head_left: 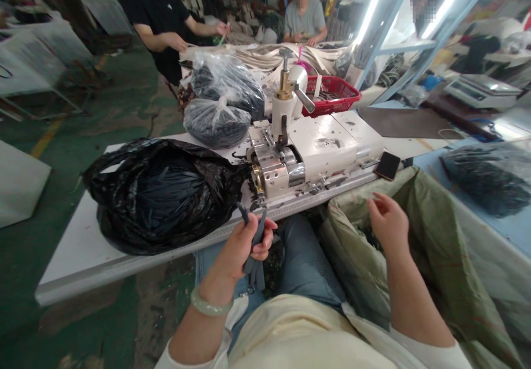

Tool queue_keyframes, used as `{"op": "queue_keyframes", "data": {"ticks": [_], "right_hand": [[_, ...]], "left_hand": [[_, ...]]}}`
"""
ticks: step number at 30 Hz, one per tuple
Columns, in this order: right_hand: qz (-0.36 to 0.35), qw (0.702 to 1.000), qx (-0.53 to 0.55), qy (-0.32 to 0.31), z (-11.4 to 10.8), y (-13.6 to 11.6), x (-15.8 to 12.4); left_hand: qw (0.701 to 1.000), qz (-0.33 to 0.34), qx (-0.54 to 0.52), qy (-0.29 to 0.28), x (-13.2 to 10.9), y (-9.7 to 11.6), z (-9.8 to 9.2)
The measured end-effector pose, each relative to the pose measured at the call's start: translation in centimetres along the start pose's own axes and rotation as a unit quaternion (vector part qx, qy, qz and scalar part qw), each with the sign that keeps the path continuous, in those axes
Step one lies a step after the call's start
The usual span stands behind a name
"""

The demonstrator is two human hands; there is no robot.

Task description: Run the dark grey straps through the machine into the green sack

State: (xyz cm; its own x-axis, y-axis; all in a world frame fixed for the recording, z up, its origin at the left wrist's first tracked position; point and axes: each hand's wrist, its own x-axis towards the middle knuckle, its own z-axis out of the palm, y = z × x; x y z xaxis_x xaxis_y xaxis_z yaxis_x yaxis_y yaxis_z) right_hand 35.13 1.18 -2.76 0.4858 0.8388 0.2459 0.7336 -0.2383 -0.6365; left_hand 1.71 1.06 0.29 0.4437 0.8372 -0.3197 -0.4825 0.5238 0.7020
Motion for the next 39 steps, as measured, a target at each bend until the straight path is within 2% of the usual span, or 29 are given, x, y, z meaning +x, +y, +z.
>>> {"op": "queue_keyframes", "data": {"ticks": [1,3,4,5,7,10,14,17,20,22,24,27,33,39], "right_hand": [[-0.004,0.99,0.11,-0.087,0.8,-2.3,-0.9],[-0.013,0.915,0.296,-0.276,3.1,-7.4,-3.1],[-0.025,0.875,0.35,-0.334,4.3,-9.8,-4.2],[-0.04,0.845,0.386,-0.368,5.4,-11.9,-5.3],[-0.056,0.81,0.424,-0.402,7.1,-14.9,-7.0],[-0.002,0.792,0.47,-0.39,8.4,-16.4,-7.8],[0.115,0.769,0.524,-0.349,8.7,-15.9,-6.4],[0.134,0.739,0.555,-0.356,8.3,-15.4,-5.3],[0.124,0.687,0.607,-0.38,7.8,-15.2,-5.0],[0.116,0.639,0.637,-0.415,7.6,-15.0,-5.3],[0.105,0.609,0.649,-0.443,7.7,-14.9,-5.7],[0.088,0.615,0.643,-0.448,8.0,-14.7,-6.0],[0.084,0.628,0.643,-0.429,8.8,-14.3,-5.7],[0.071,0.615,0.652,-0.438,8.9,-14.0,-5.8]], "left_hand": [[1.0,-0.013,-0.005,-0.01,0.1,-0.1,0.3],[0.999,-0.031,-0.008,-0.013,0.3,-0.4,0.8],[0.999,-0.037,-0.005,-0.008,0.2,-0.5,1.0],[0.999,-0.04,-0.002,0.001,0.1,-0.6,1.0],[0.999,-0.041,0.001,0.027,-0.3,-0.8,0.8],[0.997,-0.051,-0.002,0.057,-1.2,-0.7,0.0],[0.997,-0.057,-0.011,0.056,-2.1,-0.5,-1.0],[0.997,-0.058,-0.012,0.04,-2.0,-0.4,-1.3],[0.998,-0.055,0.002,0.037,-1.6,-0.6,-1.0],[0.997,-0.036,0.025,0.065,-1.2,-0.8,-0.7],[0.992,-0.002,0.062,0.112,-1.0,-0.9,-0.4],[0.983,0.037,0.102,0.151,-1.1,-0.9,-0.1],[0.987,0.036,0.101,0.121,-1.7,-0.2,-0.1],[0.987,0.007,0.124,0.105,-1.3,-0.4,0.1]]}}
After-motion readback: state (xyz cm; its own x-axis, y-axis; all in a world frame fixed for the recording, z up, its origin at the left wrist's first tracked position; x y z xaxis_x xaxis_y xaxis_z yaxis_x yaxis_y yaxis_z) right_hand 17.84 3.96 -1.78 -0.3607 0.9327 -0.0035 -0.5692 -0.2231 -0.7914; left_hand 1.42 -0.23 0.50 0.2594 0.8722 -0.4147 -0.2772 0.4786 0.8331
